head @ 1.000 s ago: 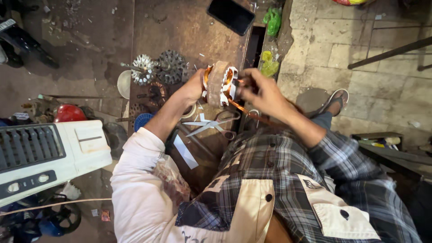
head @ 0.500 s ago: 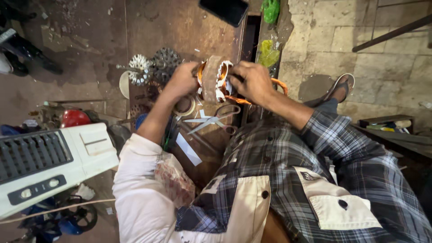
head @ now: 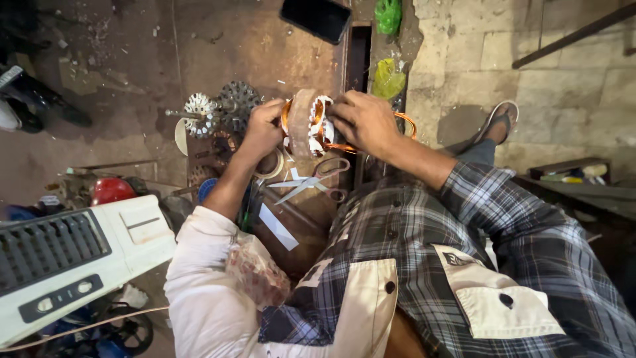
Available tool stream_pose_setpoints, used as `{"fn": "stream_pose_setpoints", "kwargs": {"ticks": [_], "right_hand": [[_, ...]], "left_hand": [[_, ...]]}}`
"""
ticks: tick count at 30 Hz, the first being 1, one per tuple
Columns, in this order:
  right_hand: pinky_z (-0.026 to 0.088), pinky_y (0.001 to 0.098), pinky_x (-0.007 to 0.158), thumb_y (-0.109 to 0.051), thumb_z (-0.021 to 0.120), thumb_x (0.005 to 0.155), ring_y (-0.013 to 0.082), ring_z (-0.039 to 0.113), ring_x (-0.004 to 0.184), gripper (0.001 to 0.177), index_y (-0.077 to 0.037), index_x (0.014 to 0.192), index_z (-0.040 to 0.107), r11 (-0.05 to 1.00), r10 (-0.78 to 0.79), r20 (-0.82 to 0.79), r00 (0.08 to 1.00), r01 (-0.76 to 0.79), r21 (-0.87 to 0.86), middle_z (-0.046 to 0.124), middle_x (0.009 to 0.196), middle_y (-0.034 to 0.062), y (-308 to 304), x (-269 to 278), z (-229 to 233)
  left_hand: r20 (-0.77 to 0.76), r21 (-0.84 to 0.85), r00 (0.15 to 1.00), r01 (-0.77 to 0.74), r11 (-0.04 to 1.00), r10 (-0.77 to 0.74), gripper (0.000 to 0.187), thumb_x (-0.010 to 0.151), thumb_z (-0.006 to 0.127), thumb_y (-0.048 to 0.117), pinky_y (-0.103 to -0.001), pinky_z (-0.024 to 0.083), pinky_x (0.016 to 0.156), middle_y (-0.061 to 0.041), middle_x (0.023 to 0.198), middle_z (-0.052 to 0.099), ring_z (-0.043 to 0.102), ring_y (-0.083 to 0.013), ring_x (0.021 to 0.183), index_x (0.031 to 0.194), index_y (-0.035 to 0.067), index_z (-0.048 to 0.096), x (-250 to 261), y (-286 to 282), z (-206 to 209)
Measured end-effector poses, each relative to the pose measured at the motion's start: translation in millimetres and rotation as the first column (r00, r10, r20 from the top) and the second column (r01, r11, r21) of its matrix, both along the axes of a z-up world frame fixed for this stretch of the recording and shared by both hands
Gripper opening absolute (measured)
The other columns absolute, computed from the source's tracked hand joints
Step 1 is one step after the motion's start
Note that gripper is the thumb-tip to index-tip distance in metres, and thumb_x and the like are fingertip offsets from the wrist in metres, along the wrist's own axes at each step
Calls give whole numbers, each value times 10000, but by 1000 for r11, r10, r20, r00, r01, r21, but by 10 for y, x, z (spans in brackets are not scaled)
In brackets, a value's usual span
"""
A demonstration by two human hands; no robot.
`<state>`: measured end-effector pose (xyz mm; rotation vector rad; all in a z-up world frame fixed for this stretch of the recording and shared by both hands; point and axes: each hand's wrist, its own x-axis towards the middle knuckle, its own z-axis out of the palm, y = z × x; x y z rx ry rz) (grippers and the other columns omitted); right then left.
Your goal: The person cuts a piece of white paper with scissors and then uses it to wrap and secure copper wire coils on a cylindrical electrical component. They repeatedly adjust the wire and paper, using both hands to manipulate the assembly on a workbench.
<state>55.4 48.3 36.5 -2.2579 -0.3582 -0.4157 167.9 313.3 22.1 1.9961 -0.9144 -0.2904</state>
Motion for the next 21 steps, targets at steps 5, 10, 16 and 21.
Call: {"fn": "stream_pose_setpoints", "kwargs": {"ticks": [5,10,16,21], "right_hand": [[505,419,696,-220,774,890,271,630,834,211,-109,1063,727,998,3,56,998,0,-64,595,963,57,3,15,-6],[493,432,666,-190,748,921,302,615,798,238,-56,1113,707,995,57,56,997,-51,-90,573,943,101,-1,17,-23],[519,438,673,-176,710,941,303,628,787,210,-47,1107,699,986,32,-24,999,-35,-164,572,957,111,6,-7,14],[513,447,658,-163,716,908,311,628,794,243,-45,1120,715,986,23,-36,999,-28,-166,572,937,115,-3,-37,32]], "left_hand": [[57,-66,998,5,998,-1,171,837,718,-85,-358,509,717,-165,888,640,643,-281,790,995,-36,675,-32,-80,26],[111,-85,993,39,996,-29,188,839,736,-75,-365,544,741,-177,951,697,709,-310,854,1017,-26,701,-39,-74,63],[155,-14,985,79,997,-75,193,825,759,-69,-381,542,728,-187,939,687,698,-357,850,1004,-27,700,20,-55,117],[259,-11,960,114,993,-107,205,790,763,-54,-415,520,724,-181,927,659,662,-371,844,973,-13,681,-3,-76,206]]}}
